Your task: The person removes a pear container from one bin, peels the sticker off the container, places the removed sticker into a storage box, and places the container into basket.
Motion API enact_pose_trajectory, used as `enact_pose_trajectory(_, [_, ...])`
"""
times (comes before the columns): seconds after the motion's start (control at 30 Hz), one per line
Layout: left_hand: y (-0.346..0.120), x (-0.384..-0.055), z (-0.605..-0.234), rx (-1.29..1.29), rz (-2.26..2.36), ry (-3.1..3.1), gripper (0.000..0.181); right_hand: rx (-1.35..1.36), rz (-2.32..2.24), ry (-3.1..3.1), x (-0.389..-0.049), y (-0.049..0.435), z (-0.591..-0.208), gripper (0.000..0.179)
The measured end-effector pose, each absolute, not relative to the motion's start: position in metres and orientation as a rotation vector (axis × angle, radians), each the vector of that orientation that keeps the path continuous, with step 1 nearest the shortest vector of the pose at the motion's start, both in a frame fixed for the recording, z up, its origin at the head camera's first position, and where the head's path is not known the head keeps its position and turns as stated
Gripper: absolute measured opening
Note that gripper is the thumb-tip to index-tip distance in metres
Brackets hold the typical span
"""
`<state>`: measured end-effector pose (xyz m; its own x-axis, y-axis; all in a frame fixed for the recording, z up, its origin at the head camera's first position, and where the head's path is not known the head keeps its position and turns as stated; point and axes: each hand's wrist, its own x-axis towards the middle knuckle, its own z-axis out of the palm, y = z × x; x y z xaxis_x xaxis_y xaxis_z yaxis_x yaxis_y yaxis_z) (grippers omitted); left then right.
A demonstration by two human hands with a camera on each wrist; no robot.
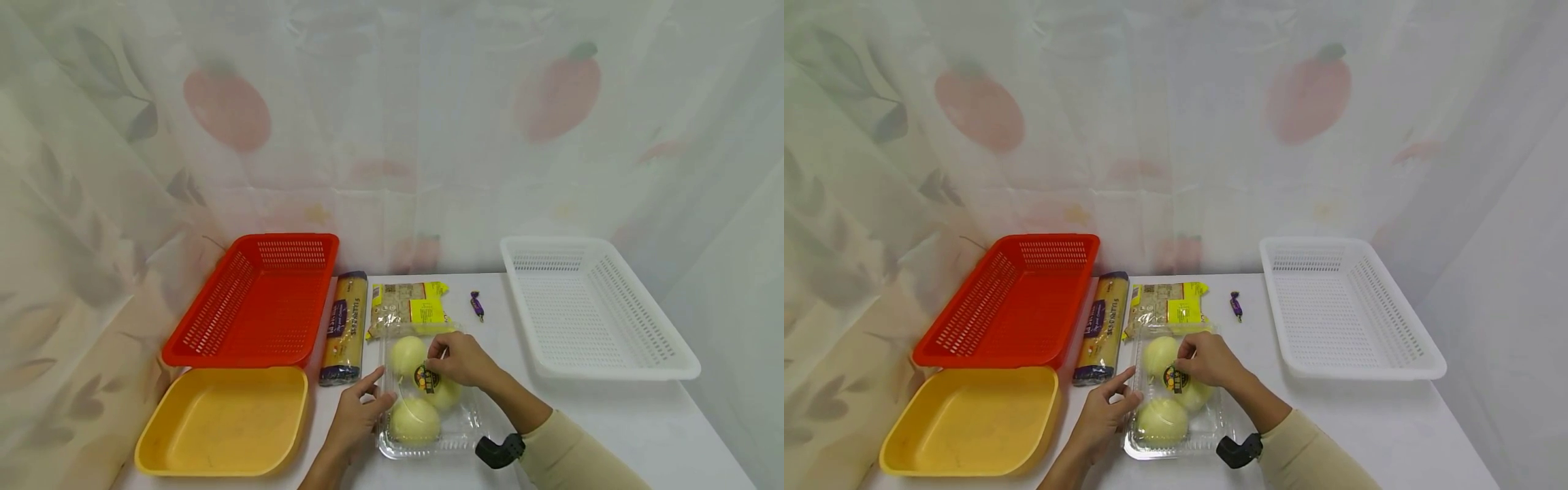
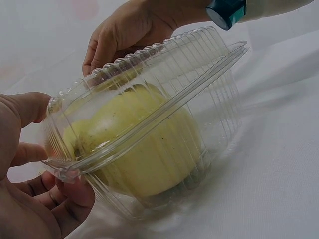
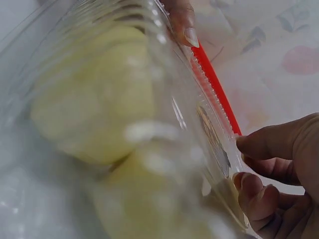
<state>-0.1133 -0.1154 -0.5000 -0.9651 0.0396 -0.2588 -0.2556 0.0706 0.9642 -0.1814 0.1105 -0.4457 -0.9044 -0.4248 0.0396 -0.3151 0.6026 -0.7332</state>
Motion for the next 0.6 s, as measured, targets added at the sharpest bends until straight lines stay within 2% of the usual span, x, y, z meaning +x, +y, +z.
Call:
enact_pose_trajectory(0.3, [-0.1145, -0.1122, -0.4986, -0.215, 2.000, 2.127, 0.064, -0.678, -1.234, 2.673, -0.1834, 0.1107, -0.4479, 0.003])
enact_pose_trajectory(0.6, [-0.1136, -0.1110, -0.4957, -0.210, 2.003, 2.125, 0.065, -0.647, -1.166, 2.683, -0.1844, 0.1084, -0.4493, 0.004])
